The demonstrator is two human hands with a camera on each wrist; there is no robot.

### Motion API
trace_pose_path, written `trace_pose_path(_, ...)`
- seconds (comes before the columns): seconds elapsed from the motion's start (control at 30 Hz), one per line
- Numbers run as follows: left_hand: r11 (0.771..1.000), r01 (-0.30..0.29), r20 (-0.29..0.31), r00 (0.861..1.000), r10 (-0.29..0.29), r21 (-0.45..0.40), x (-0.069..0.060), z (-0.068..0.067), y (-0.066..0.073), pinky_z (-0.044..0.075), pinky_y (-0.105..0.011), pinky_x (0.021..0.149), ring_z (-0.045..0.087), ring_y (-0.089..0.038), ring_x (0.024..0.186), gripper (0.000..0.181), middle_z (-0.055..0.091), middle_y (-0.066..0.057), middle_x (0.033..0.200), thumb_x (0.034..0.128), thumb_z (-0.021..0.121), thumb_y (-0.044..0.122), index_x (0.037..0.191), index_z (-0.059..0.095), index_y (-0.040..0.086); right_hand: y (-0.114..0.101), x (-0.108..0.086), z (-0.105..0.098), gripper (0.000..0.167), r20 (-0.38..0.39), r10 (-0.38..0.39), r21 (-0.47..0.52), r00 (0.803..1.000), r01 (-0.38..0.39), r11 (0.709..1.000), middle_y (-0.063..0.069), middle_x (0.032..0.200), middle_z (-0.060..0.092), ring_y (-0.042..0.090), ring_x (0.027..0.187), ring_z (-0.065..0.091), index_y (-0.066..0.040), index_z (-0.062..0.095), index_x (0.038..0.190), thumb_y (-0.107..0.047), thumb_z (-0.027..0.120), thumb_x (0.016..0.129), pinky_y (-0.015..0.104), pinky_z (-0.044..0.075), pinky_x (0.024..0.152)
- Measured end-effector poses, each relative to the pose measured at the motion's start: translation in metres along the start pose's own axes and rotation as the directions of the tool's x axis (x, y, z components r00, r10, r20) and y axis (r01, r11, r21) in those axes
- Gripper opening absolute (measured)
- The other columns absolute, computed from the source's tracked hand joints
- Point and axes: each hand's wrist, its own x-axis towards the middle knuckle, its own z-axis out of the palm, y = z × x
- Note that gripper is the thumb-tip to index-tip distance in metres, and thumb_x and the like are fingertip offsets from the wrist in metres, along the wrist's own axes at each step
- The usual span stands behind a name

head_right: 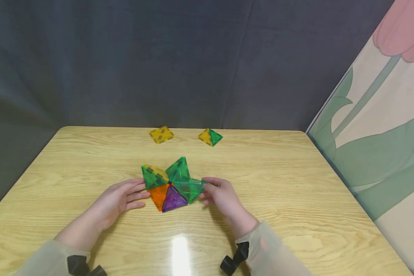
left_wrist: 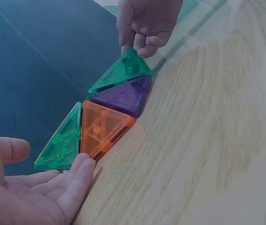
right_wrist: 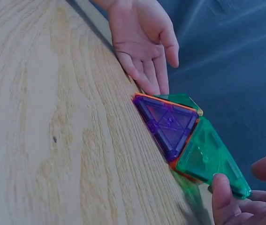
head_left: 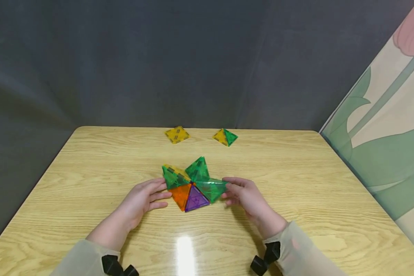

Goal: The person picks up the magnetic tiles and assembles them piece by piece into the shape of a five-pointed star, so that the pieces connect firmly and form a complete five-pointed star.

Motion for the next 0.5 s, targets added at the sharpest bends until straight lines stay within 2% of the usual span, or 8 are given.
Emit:
trace_pose_path(0.2, 1.000, -0.005, -0.011, 1.000, 0.005, 0.010, -0.0009, 0.0007, -0.0005, 0.053, -0.037, 0.092, 0.057, -0.031, 0.120, 0.053, 0.037, -0.027, 0.149, 0.1080, 0.037, 0.025, 0.150, 0.029, -0.007, -0.0011, -0.0026, 0.0041, 0.045, 0.002, -0.012, -0.068, 1.000, 0.012, 0.998, 0.022, 0.105, 0.063, 0.020, 0.080, 0.065, 0.014, 0.041, 0.140, -0.005, 0.050, 0.100, 0.029, 0.056, 0.065)
trace_pose_path(0.5, 1.000, -0.015, -0.030, 0.999, 0.015, -0.004, -0.0059, 0.0055, -0.0013, 0.052, -0.036, 0.093, 0.054, -0.033, 0.123, 0.053, 0.039, -0.028, 0.147, 0.1076, 0.038, 0.024, 0.149, 0.030, -0.008, -0.0029, -0.0055, 0.0066, 0.056, 0.037, -0.044, -0.147, 0.998, 0.049, 0.988, 0.027, 0.116, 0.058, 0.025, 0.084, 0.065, 0.017, 0.027, 0.146, -0.005, 0.051, 0.100, 0.036, 0.057, 0.068)
